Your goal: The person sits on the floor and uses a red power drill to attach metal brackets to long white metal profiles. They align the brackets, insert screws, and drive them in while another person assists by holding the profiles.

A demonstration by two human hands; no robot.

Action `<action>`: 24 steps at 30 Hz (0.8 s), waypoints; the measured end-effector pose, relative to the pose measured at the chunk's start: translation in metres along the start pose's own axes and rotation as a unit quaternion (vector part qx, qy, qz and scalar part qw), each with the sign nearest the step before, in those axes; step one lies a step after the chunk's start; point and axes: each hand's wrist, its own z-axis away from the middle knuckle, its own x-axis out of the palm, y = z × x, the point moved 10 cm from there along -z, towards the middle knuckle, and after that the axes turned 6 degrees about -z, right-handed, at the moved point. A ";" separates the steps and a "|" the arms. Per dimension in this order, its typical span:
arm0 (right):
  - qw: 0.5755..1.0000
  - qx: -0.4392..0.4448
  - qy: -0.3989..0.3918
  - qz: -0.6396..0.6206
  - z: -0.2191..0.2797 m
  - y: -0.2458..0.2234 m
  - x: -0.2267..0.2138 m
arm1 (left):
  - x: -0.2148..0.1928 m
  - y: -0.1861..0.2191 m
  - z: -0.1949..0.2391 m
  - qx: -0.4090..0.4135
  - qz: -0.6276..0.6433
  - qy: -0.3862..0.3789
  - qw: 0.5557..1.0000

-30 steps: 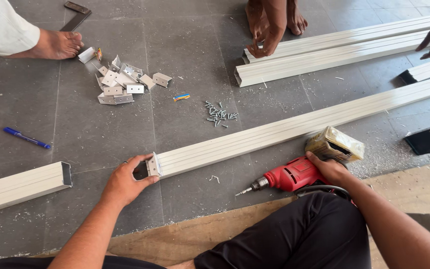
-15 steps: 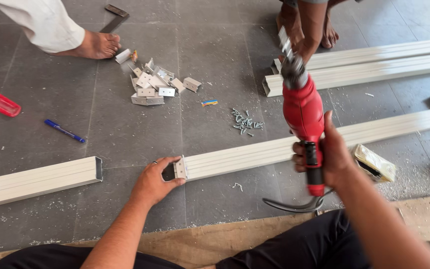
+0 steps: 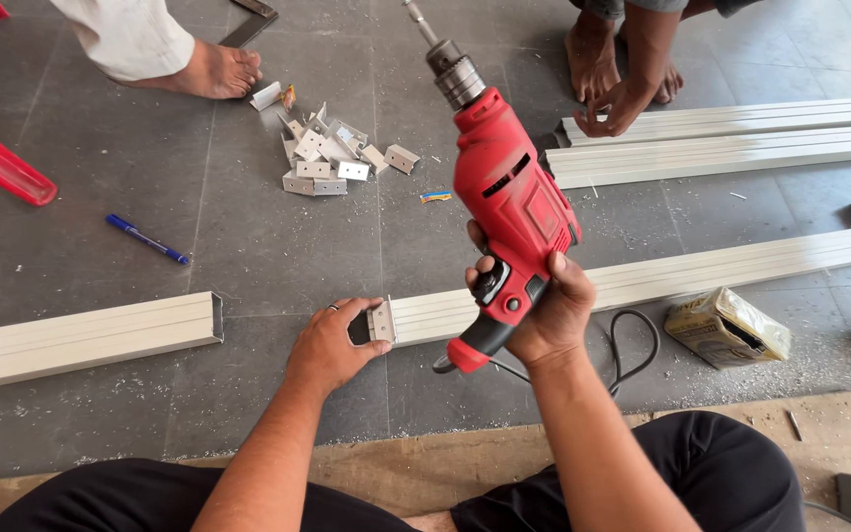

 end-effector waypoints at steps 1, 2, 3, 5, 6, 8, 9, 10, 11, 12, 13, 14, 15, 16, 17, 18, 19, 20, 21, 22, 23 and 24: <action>1.000 0.020 -0.007 0.016 0.000 -0.001 0.008 | 0.000 -0.001 0.000 -0.006 -0.006 -0.003 1.000; 0.999 0.040 -0.014 0.032 -0.001 -0.003 0.015 | 0.000 -0.001 0.000 -0.011 -0.012 -0.007 1.000; 0.997 0.041 -0.016 0.062 -0.002 -0.009 0.021 | 0.002 -0.001 0.001 -0.016 -0.017 -0.011 1.000; 0.992 0.043 -0.023 0.121 -0.004 -0.024 0.033 | 0.002 0.001 0.002 -0.011 -0.019 -0.010 1.000; 0.987 0.061 -0.007 0.146 -0.005 -0.031 0.034 | 0.001 0.001 0.002 -0.008 -0.020 -0.008 1.000; 0.976 0.099 0.024 0.192 -0.005 -0.046 0.036 | -0.001 0.001 0.002 -0.001 -0.017 0.001 1.000; 0.967 0.113 0.032 0.226 -0.004 -0.054 0.037 | -0.002 0.001 0.002 0.002 -0.015 0.004 1.000; 0.957 0.126 0.041 0.259 -0.001 -0.064 0.038 | -0.003 0.001 0.002 0.007 -0.012 0.009 1.000; 0.945 0.140 0.049 0.292 0.001 -0.074 0.039 | -0.003 0.001 0.002 0.012 -0.009 0.014 1.000; 0.922 0.160 0.092 0.341 0.004 -0.085 0.032 | -0.003 0.002 0.002 0.017 -0.005 0.018 1.000; 0.893 0.182 0.135 0.388 0.008 -0.096 0.027 | -0.001 -0.001 0.002 0.010 -0.006 0.008 1.000; 0.861 0.202 0.176 0.433 0.011 -0.106 0.021 | 0.001 -0.002 0.000 0.002 -0.006 -0.002 1.000; 0.835 0.228 0.161 0.474 0.011 -0.110 0.026 | 0.003 -0.003 -0.001 -0.005 -0.007 -0.011 1.000; 0.807 0.253 0.146 0.514 0.011 -0.112 0.032 | 0.002 -0.004 -0.001 -0.004 -0.005 -0.011 1.000; 0.776 0.276 0.131 0.552 0.010 -0.110 0.037 | 0.002 -0.003 -0.002 -0.003 -0.005 -0.011 1.000; 0.739 0.285 0.163 0.589 0.010 -0.113 0.036 | 0.001 -0.003 -0.002 -0.002 -0.004 -0.012 1.000; 0.699 0.292 0.195 0.623 0.011 -0.116 0.039 | 0.001 -0.003 -0.002 -0.003 -0.007 -0.014 1.000; 0.656 0.299 0.226 0.655 0.011 -0.118 0.043 | 0.002 -0.003 -0.002 -0.004 -0.009 -0.016 1.000; 0.619 0.319 0.205 0.687 0.007 -0.108 0.052 | 0.002 -0.003 -0.001 -0.005 -0.012 -0.018 1.000; 0.581 0.338 0.183 0.718 0.003 -0.097 0.062 | 0.001 -0.003 -0.001 -0.002 -0.009 -0.016 1.000; 0.540 0.356 0.162 0.745 -0.002 -0.085 0.070 | 0.000 -0.003 -0.001 0.002 -0.006 -0.013 1.000; 0.529 0.357 0.104 0.763 -0.010 -0.065 0.085 | 0.000 -0.002 0.000 0.005 -0.004 -0.010 1.000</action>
